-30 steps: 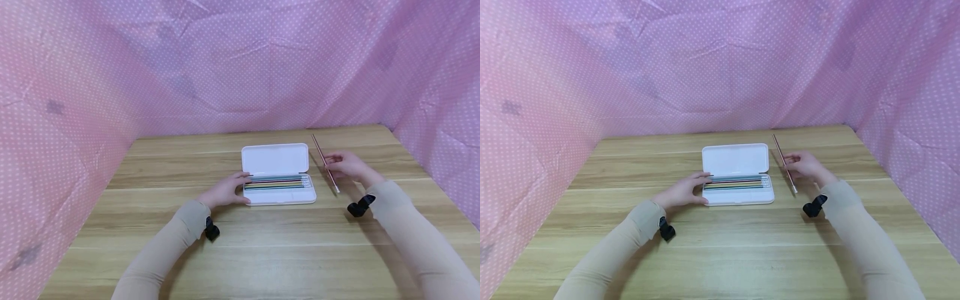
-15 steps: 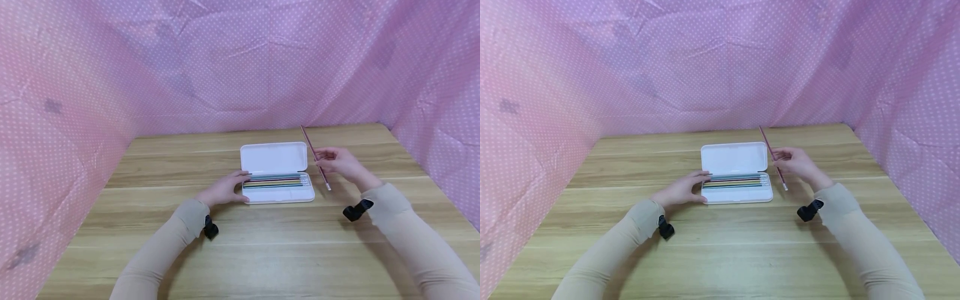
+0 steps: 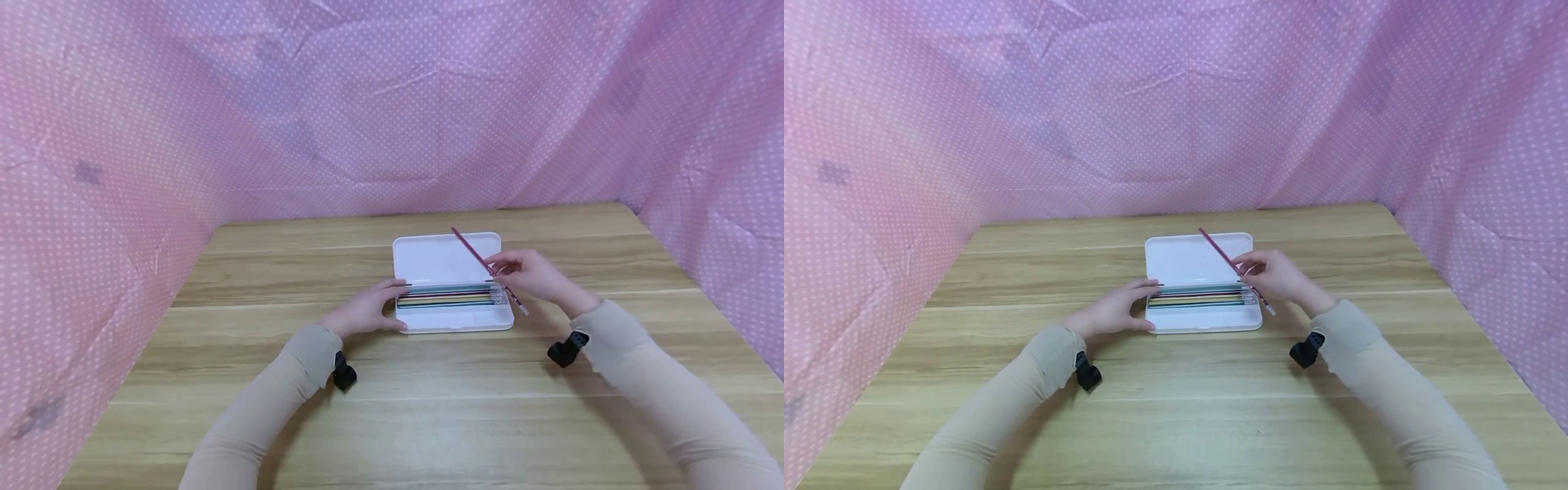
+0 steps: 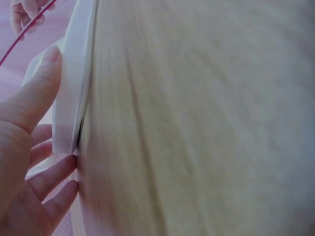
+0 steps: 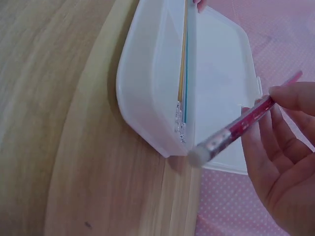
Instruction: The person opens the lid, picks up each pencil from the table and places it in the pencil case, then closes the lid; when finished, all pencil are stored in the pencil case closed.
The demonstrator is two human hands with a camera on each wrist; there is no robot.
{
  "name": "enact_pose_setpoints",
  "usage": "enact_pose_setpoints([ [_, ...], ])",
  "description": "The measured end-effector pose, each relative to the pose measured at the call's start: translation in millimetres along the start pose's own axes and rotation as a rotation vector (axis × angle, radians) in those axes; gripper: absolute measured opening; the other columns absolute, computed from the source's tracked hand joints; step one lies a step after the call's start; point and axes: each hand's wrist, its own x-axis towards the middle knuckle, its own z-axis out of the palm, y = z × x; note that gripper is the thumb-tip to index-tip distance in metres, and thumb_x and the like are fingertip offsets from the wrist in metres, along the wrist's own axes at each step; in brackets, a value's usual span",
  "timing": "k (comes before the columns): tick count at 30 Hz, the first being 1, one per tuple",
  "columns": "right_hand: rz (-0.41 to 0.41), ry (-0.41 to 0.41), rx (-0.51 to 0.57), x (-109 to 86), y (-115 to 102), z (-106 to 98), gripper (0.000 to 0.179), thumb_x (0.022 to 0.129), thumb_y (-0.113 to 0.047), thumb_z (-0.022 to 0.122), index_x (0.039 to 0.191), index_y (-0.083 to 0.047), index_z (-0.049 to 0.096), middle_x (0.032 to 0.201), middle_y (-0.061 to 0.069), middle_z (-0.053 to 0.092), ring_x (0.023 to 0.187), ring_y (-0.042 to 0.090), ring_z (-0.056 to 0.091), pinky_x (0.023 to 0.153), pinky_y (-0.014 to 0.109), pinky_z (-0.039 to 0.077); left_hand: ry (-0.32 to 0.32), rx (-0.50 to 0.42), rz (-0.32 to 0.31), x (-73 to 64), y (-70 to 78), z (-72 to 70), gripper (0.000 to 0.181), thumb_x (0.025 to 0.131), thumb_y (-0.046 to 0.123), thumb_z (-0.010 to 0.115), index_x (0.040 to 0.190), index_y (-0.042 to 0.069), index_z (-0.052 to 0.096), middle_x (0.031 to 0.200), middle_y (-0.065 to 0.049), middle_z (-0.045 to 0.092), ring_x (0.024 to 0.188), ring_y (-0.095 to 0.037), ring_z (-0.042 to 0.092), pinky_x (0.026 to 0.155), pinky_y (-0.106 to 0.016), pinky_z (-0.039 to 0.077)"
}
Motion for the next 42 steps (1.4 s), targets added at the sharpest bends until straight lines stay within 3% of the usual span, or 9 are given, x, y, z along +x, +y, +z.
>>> enact_pose_setpoints([
  [5, -0.055, -0.005, -0.123, 4.0, -0.9, 3.0, 0.026, 0.086, 0.002, 0.060, 0.111, 0.000, 0.067, 0.095, 0.014, 0.068, 0.079, 0.020, 0.060, 0.064, 0.028, 0.052, 0.011, 0.008, -0.003, 0.3, -0.7, 1.4, 0.088, 0.077, 0.043, 0.076, 0.147, 0.012, 0.033, 0.152, -0.009, 0.032, 0.139, -0.026, 0.032, 0.115, -0.038, 0.027],
  [10, -0.153, -0.021, -0.249, 11.6, -1.2, 10.0, 0.023, 0.085, 0.005, 0.062, 0.105, -0.002, 0.071, 0.099, 0.012, 0.070, 0.092, 0.026, 0.063, 0.081, 0.043, 0.054, 0.013, -0.024, -0.013, 0.7, -3.0, 2.6, 0.097, 0.077, 0.044, 0.076, 0.152, 0.016, 0.022, 0.152, -0.009, 0.032, 0.139, -0.023, 0.032, 0.115, -0.037, 0.027],
  [16, -0.224, -0.080, -0.373, 22.9, -10.6, 18.4, 0.023, 0.084, 0.003, 0.064, 0.105, -0.005, 0.071, 0.101, 0.009, 0.069, 0.090, 0.022, 0.062, 0.078, 0.039, 0.052, 0.013, -0.038, -0.021, 0.5, -1.8, -0.1, 0.098, 0.077, 0.044, 0.075, 0.152, 0.017, 0.019, 0.153, -0.009, 0.031, 0.139, -0.024, 0.031, 0.115, -0.037, 0.027],
  [22, -0.265, -0.140, -0.383, 32.6, -16.3, 33.8, 0.023, 0.084, 0.005, 0.061, 0.102, -0.003, 0.071, 0.096, 0.008, 0.069, 0.086, 0.019, 0.062, 0.079, 0.038, 0.053, 0.000, -0.020, -0.030, -0.8, -0.4, 0.0, 0.098, 0.077, 0.045, 0.076, 0.152, 0.015, 0.021, 0.153, -0.008, 0.031, 0.139, -0.024, 0.032, 0.115, -0.038, 0.028],
  [31, -0.340, -0.157, -0.363, 40.9, -20.7, 47.7, 0.022, 0.081, 0.009, 0.061, 0.098, 0.001, 0.072, 0.093, 0.010, 0.070, 0.085, 0.020, 0.064, 0.079, 0.038, 0.054, 0.013, -0.030, -0.016, -1.6, -0.5, 1.6, 0.096, 0.077, 0.043, 0.076, 0.151, 0.013, 0.024, 0.152, -0.009, 0.033, 0.139, -0.023, 0.032, 0.115, -0.036, 0.028],
  [42, -0.255, -0.247, -0.403, 42.0, -21.1, 48.7, 0.022, 0.085, 0.004, 0.062, 0.104, -0.002, 0.071, 0.100, 0.009, 0.070, 0.091, 0.019, 0.063, 0.087, 0.040, 0.053, 0.017, -0.005, 0.006, -2.5, 0.6, 0.8, 0.089, 0.077, 0.044, 0.076, 0.149, 0.015, 0.030, 0.151, -0.007, 0.035, 0.138, -0.024, 0.035, 0.114, -0.038, 0.030],
])
